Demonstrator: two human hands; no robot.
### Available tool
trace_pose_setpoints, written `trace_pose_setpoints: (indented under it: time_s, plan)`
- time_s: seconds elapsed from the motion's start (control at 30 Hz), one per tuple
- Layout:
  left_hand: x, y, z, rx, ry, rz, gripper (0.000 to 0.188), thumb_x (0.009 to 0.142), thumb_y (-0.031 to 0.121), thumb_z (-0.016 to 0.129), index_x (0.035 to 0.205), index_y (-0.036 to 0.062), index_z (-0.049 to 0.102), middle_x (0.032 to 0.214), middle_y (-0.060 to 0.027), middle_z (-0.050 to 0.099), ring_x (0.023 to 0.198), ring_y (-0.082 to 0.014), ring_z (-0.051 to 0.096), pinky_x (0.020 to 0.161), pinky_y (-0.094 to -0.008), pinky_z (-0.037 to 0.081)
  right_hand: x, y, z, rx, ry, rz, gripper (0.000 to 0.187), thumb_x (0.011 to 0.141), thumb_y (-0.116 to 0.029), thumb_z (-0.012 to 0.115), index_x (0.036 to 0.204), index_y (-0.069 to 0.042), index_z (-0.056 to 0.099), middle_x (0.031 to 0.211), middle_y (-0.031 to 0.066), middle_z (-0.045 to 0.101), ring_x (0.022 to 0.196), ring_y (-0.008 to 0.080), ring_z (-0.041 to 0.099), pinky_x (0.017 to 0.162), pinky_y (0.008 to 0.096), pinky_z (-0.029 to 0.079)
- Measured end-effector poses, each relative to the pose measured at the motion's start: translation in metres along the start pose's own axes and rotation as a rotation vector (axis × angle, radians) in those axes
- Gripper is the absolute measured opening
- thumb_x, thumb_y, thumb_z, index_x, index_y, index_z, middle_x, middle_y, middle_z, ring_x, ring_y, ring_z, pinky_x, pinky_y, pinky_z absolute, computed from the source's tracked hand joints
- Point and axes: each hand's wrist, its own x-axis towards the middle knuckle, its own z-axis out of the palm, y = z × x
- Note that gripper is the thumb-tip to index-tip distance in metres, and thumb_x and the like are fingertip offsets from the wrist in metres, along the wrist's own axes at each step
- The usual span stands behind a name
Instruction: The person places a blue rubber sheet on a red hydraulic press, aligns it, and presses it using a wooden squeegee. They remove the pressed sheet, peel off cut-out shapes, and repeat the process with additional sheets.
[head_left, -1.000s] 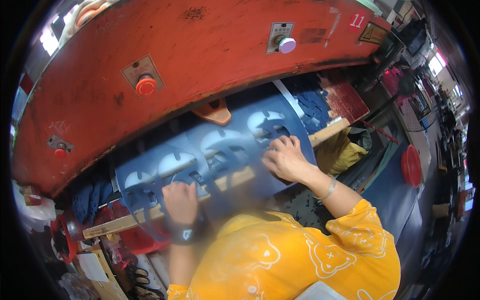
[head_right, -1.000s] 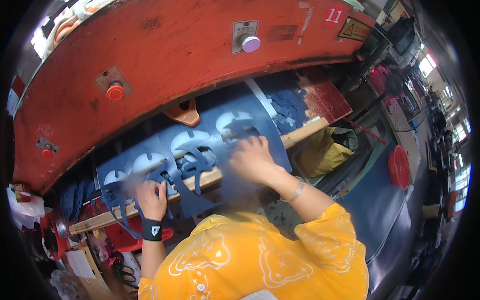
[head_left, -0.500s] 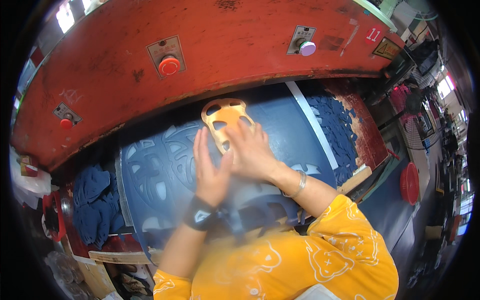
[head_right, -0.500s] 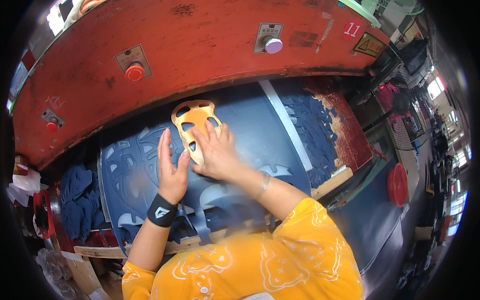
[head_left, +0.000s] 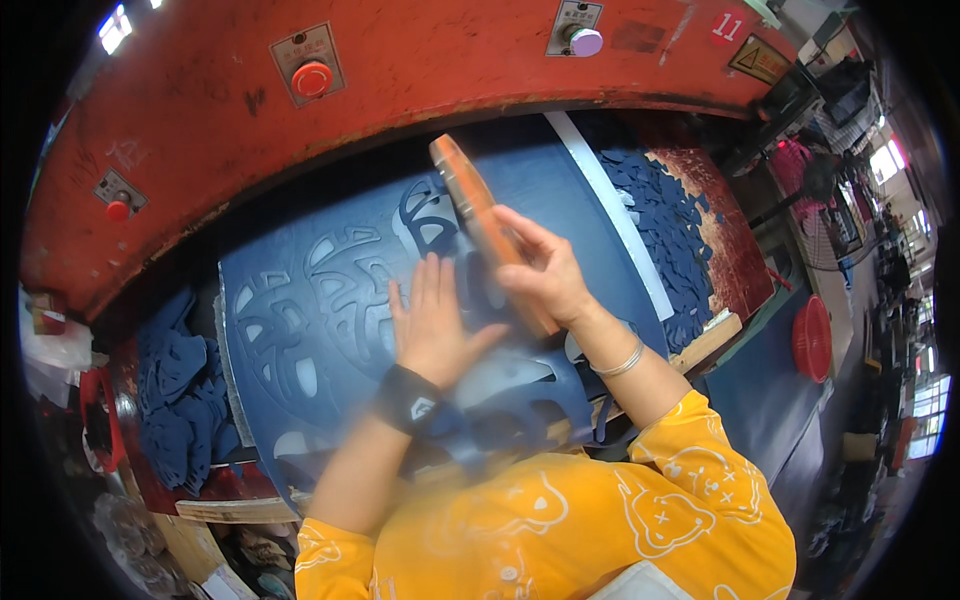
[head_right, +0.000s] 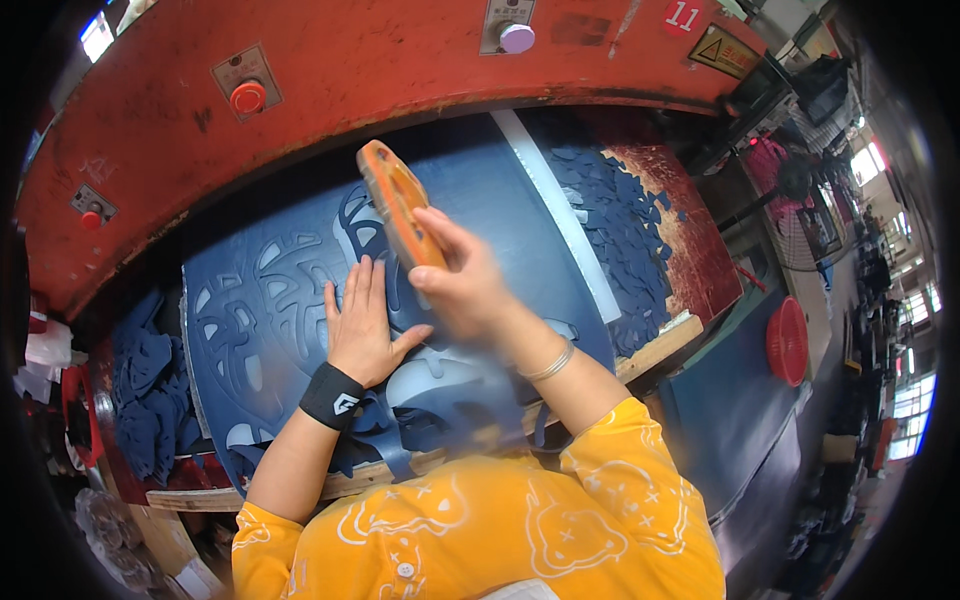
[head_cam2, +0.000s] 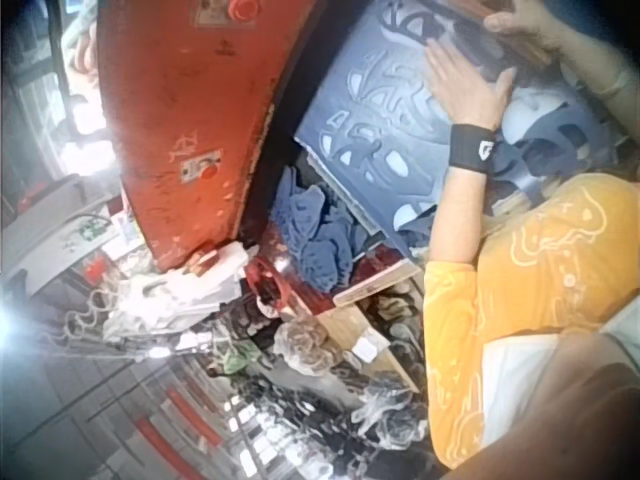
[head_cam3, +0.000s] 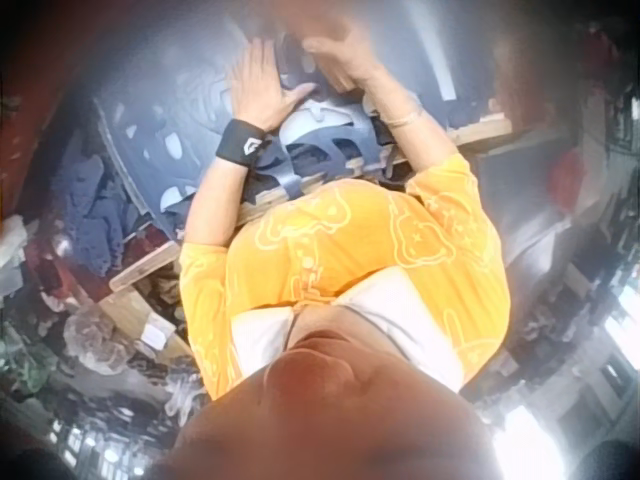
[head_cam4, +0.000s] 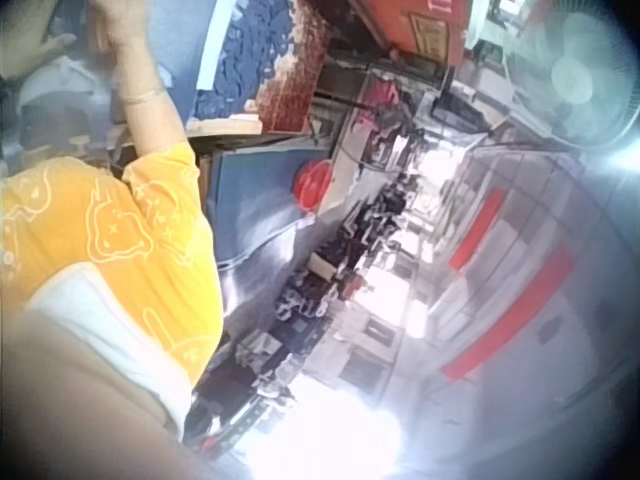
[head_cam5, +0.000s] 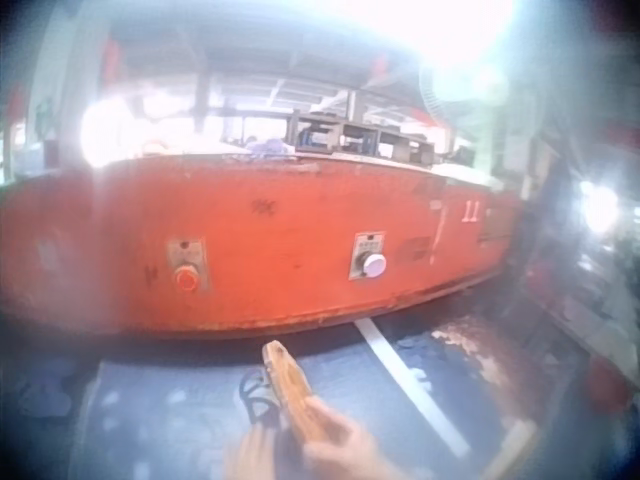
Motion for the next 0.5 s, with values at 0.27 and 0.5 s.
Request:
trace_pose_setpoints:
  time_s: [0.27, 0.5]
  plan:
    - [-0.009, 0.012, -0.003, -0.048, 0.233, 0.064, 0.088, 0.073, 0.043, 0.076, 0.137, -0.0035, 0.038, 0.143, -0.0238, 0.038, 0.140, -0.0356, 0.028, 0.113, -0.0571, 0.017, -0.007, -0.020, -0.061, -0.125, 0.060, -0.063, 0.070, 0.077, -0.028, 0.070, 0.137, 0.002, 0.048, 0.134, 0.0148, 0.052, 0.117, 0.0218, 0.054, 0.101, 0.0309, 0.041]
    - [-0.010, 0.013, 0.001, -0.035, 0.111, 0.129, 0.069, 0.074, 0.040, 0.076, 0.128, 0.0056, 0.053, 0.140, -0.0207, 0.043, 0.136, -0.0366, 0.033, 0.112, -0.0565, 0.020, -0.012, -0.028, -0.066, -1.347, 0.074, -0.072, 0.068, 0.063, -0.030, 0.076, 0.128, -0.017, 0.061, 0.148, 0.0197, 0.037, 0.130, 0.0434, 0.037, 0.110, 0.0469, 0.030]
